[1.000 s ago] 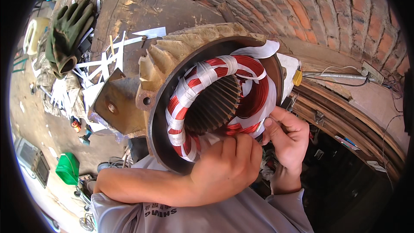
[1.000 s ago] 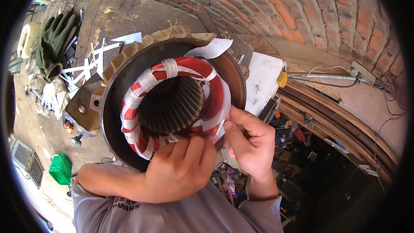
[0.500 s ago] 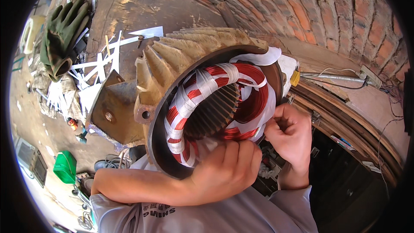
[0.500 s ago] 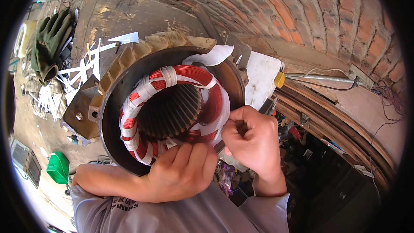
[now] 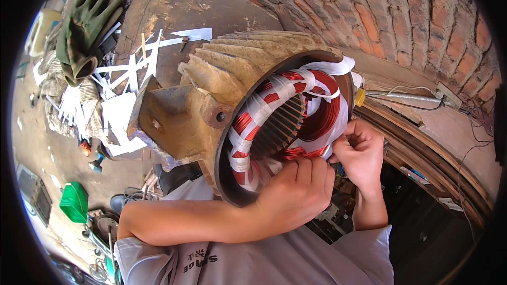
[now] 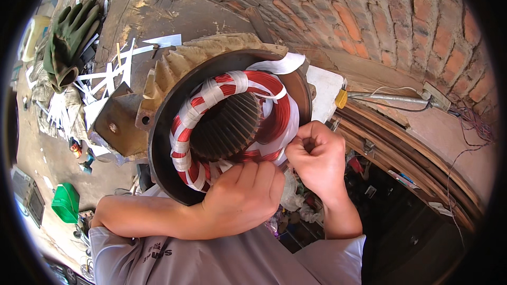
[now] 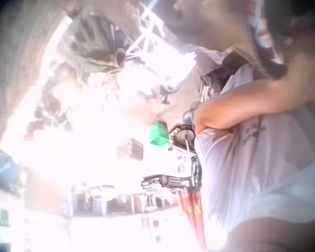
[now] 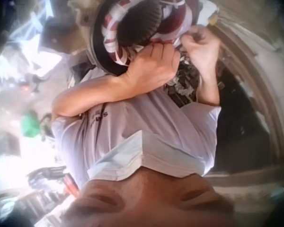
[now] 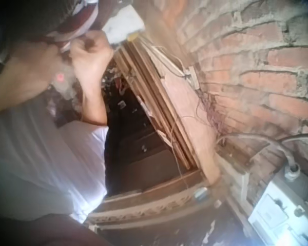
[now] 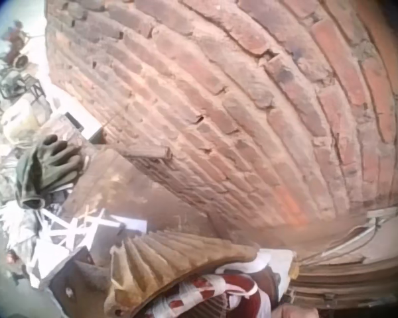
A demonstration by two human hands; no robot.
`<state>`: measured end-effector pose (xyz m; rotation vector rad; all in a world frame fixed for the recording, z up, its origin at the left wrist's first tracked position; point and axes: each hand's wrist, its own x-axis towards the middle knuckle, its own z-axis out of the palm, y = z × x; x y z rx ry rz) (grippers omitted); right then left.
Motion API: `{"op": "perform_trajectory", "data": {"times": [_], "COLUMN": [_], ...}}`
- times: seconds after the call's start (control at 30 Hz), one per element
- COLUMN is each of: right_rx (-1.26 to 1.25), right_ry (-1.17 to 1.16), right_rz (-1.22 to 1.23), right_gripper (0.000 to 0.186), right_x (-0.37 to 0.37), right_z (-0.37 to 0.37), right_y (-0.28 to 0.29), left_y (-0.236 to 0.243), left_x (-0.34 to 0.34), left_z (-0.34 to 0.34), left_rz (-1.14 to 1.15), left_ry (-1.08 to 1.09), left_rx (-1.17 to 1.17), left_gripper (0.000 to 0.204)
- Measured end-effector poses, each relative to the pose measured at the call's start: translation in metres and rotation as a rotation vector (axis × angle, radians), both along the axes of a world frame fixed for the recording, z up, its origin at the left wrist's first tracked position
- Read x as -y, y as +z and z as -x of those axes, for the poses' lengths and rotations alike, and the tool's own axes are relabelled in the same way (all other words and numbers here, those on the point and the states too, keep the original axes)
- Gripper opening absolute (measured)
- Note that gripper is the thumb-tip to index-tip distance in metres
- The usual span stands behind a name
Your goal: The person wraps white tape around a motor stator with red copper windings, repeatedly cutting tape and securing it with a hammer. The person uses scissors to trim tape and a hammer to press it into place, working methodically around the stator.
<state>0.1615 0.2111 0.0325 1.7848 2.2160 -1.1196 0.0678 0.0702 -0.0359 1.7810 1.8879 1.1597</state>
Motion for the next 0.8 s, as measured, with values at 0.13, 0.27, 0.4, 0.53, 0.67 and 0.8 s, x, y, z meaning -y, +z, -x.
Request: {"op": "perform_trajectory", "data": {"times": [0.13,0.27,0.4,0.53,0.67,0.8], "right_rx": [0.018,-0.075,-0.155,-0.281,-0.232,-0.192], "right_ry": [-0.035,-0.045,-0.047,-0.029,0.083,0.247], "right_rz": [0.06,0.068,0.165,0.088,0.041,-0.061], "right_gripper": [0.005,0.012,0.021,0.021,0.019,0.014], "right_x": [-0.001,0.002,0.008,0.02,0.025,0.032], "right_z": [0.016,0.008,-0.01,-0.021,-0.021,-0.021], "right_y": [0.004,0.003,0.013,0.008,0.007,0.0], "left_y": [0.0,0.002,0.004,0.005,-0.006,-0.005], "left_x": [-0.003,-0.001,0.016,0.022,0.026,0.027], "left_z": [-0.004,-0.005,0.0,0.002,-0.003,-0.001], "left_rz": [0.018,-0.001,0.018,0.002,-0.04,-0.057], "left_ry": [0.037,0.058,-0.035,-0.057,-0.042,-0.087], "left_rx": [-0.012,-0.058,-0.115,-0.174,-0.313,-0.479], "left_gripper": [0.015,0.017,0.027,0.035,0.032,0.027]}}
